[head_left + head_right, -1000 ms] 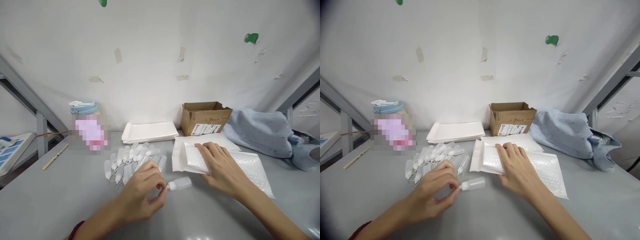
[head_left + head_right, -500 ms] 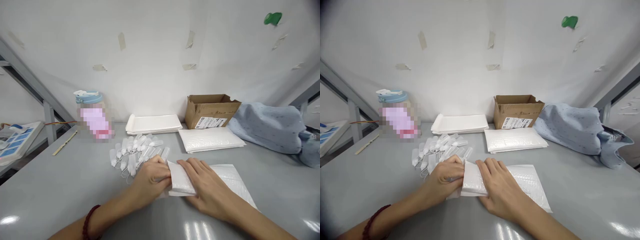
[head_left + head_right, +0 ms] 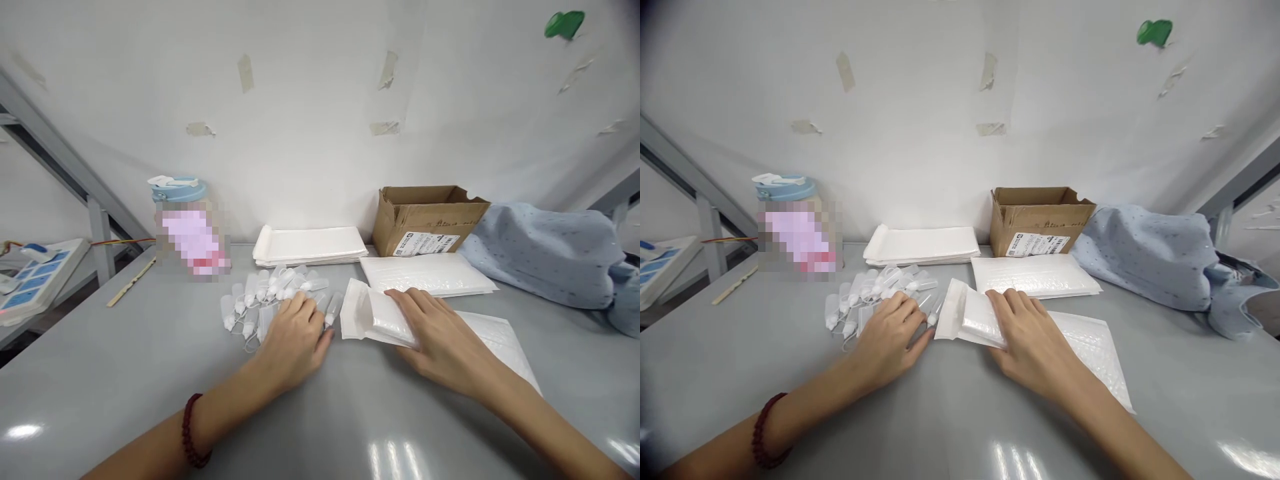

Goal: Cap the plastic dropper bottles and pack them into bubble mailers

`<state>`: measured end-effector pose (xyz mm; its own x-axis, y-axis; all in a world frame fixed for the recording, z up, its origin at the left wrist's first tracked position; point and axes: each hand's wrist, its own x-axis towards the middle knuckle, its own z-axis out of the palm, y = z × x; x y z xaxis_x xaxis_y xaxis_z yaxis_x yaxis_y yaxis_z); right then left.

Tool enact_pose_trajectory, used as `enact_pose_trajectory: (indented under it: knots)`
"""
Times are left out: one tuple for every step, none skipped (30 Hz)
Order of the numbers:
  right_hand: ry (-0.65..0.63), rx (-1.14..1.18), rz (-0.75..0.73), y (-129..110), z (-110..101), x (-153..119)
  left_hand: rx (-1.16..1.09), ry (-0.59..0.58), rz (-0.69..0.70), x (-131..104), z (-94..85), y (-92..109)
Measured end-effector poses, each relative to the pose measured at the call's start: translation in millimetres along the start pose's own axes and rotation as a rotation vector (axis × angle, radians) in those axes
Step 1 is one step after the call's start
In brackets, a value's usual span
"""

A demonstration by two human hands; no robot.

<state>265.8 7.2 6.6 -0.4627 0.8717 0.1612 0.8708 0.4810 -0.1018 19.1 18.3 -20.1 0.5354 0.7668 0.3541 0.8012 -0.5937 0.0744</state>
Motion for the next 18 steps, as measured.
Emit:
enact_pose_trajectory:
  knots:
    - [-0.007, -0.004, -0.006, -1.0, 0.8, 0.1, -0.017, -0.004, -0.009, 0.1, 1.2, 1.8]
    - [-0.014, -0.007, -0.009, -1.8, 1.4, 0.3, -0.037, -0.003, -0.021, 0.1, 1.7, 3.0]
    - [-0.020, -0.013, -0.008, -2.2, 1.6, 0.6, -0.056, 0.002, -0.034, 0.1, 1.7, 3.6]
    - [-0.022, -0.021, -0.003, -2.2, 1.5, 0.8, -0.073, 0.010, -0.052, 0.1, 1.1, 3.5]
    - [-0.021, -0.033, 0.003, -1.8, 1.2, 1.0, -0.091, 0.021, -0.073, 0.0, -0.2, 2.9]
    - [-0.020, -0.046, 0.011, -1.1, 0.6, 1.1, -0.114, 0.032, -0.099, -0.1, -2.1, 1.8]
    - [-0.022, -0.059, 0.018, -0.3, -0.1, 1.3, -0.138, 0.043, -0.130, -0.2, -4.7, 0.5]
    - [-0.024, -0.071, 0.025, 0.4, -1.0, 1.4, -0.158, 0.052, -0.160, -0.1, -7.9, -0.8]
    - [-0.029, -0.081, 0.031, 0.9, -1.8, 1.5, -0.192, 0.059, -0.202, 0.2, -11.6, -2.3]
    - [-0.036, -0.089, 0.035, 1.1, -2.6, 1.5, -0.236, 0.064, -0.254, 0.6, -15.7, -3.7]
    - [-0.045, -0.095, 0.041, 1.1, -3.3, 1.6, -0.280, 0.068, -0.308, 1.1, -20.0, -5.1]
    - [-0.052, -0.098, 0.046, 0.9, -3.7, 1.6, -0.327, 0.073, -0.365, 1.7, -24.3, -6.4]
    - [-0.057, -0.099, 0.050, 0.5, -3.8, 1.6, -0.380, 0.083, -0.424, 2.4, -28.7, -7.5]
    - [-0.062, -0.100, 0.051, 0.2, -3.7, 1.5, -0.435, 0.100, -0.481, 3.0, -32.9, -8.4]
    - [-0.064, -0.101, 0.049, 0.0, -3.3, 1.4, -0.494, 0.122, -0.526, 3.5, -36.8, -9.1]
    - [-0.063, -0.102, 0.047, -0.1, -2.6, 1.3, -0.556, 0.142, -0.556, 3.9, -40.4, -9.3]
    - [-0.062, -0.102, 0.042, -0.2, -1.8, 1.0, -0.637, 0.158, -0.582, 4.2, -43.6, -9.2]
    - [-0.060, -0.099, 0.038, -0.3, -1.0, 0.8, -0.720, 0.166, -0.594, 4.4, -46.3, -8.7]
